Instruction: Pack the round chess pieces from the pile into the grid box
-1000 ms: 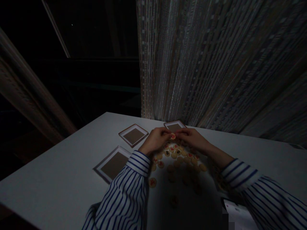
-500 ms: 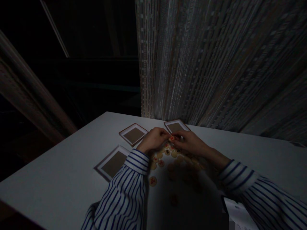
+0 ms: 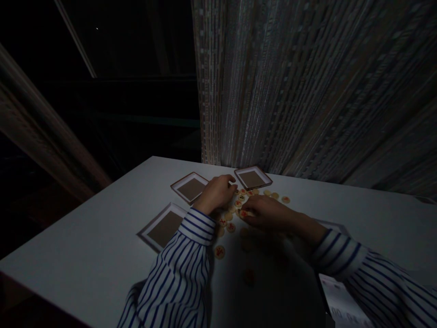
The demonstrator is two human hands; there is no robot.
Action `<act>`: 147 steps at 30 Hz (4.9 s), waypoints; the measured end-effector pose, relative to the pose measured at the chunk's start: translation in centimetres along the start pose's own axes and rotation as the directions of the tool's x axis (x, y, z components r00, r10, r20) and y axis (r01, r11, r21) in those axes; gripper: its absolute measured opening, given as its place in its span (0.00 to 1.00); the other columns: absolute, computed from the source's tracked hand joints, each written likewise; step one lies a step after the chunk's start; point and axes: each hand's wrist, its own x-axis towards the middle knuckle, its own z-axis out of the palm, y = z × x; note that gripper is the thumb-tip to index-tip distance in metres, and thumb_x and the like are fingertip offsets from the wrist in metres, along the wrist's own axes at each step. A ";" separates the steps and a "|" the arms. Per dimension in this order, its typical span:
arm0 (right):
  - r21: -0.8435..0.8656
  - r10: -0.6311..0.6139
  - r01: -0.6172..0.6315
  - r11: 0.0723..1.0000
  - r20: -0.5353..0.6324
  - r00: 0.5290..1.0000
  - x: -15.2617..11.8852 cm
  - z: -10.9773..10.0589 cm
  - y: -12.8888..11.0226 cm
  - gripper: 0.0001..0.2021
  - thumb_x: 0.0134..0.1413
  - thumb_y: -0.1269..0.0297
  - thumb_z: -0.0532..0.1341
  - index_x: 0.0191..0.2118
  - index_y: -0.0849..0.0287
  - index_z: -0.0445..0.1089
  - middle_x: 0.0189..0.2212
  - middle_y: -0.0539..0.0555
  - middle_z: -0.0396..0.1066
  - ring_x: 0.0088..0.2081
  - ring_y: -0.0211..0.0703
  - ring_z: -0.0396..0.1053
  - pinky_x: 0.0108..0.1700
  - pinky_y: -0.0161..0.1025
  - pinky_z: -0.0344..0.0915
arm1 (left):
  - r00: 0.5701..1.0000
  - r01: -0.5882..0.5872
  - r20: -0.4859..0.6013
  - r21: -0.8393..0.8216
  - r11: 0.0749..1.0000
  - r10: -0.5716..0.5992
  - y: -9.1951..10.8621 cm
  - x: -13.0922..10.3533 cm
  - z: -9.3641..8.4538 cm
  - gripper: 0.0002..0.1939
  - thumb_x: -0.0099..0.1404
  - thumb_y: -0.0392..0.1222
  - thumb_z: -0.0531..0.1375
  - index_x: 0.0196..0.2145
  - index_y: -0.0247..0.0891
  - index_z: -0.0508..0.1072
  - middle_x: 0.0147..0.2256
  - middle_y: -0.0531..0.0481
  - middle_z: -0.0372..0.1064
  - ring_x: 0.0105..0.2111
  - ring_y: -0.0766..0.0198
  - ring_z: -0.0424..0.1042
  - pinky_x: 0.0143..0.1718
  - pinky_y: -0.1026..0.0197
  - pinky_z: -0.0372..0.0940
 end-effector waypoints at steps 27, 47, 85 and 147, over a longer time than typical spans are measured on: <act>0.112 0.164 -0.152 0.982 -0.108 0.980 -4.0 -3.6 5.3 0.13 0.52 0.66 0.53 0.39 0.59 0.73 0.37 0.56 0.74 0.36 0.44 0.69 0.39 0.36 0.61 | 0.995 -0.100 0.031 0.059 0.993 0.098 0.9 -0.1 0.6 0.14 0.62 0.40 0.51 0.41 0.36 0.73 0.39 0.44 0.74 0.38 0.59 0.72 0.37 0.62 0.63; -0.118 0.429 -0.430 0.895 -0.031 0.903 -3.9 -2.1 7.9 0.15 0.52 0.57 0.51 0.35 0.59 0.72 0.33 0.58 0.74 0.33 0.45 0.70 0.30 0.37 0.56 | 0.979 -0.178 0.121 0.128 0.976 0.163 2.2 2.9 3.3 0.13 0.61 0.38 0.52 0.40 0.38 0.73 0.37 0.46 0.74 0.36 0.61 0.71 0.35 0.63 0.62; 0.580 0.556 -0.471 0.664 0.038 0.831 -2.9 -2.3 8.3 0.12 0.48 0.63 0.56 0.33 0.64 0.73 0.27 0.54 0.73 0.26 0.36 0.67 0.27 0.31 0.61 | 0.954 -0.293 0.118 0.177 0.940 0.275 5.0 2.0 4.8 0.14 0.61 0.40 0.53 0.42 0.38 0.72 0.38 0.46 0.74 0.39 0.58 0.72 0.39 0.61 0.62; 0.432 0.461 -0.324 0.841 -0.260 0.848 -6.7 -4.5 7.0 0.14 0.51 0.65 0.55 0.43 0.61 0.72 0.33 0.53 0.75 0.35 0.42 0.70 0.39 0.34 0.61 | 0.907 -0.409 0.267 0.367 0.836 0.326 5.7 2.7 8.0 0.13 0.62 0.47 0.53 0.30 0.38 0.73 0.33 0.43 0.72 0.35 0.56 0.71 0.35 0.59 0.62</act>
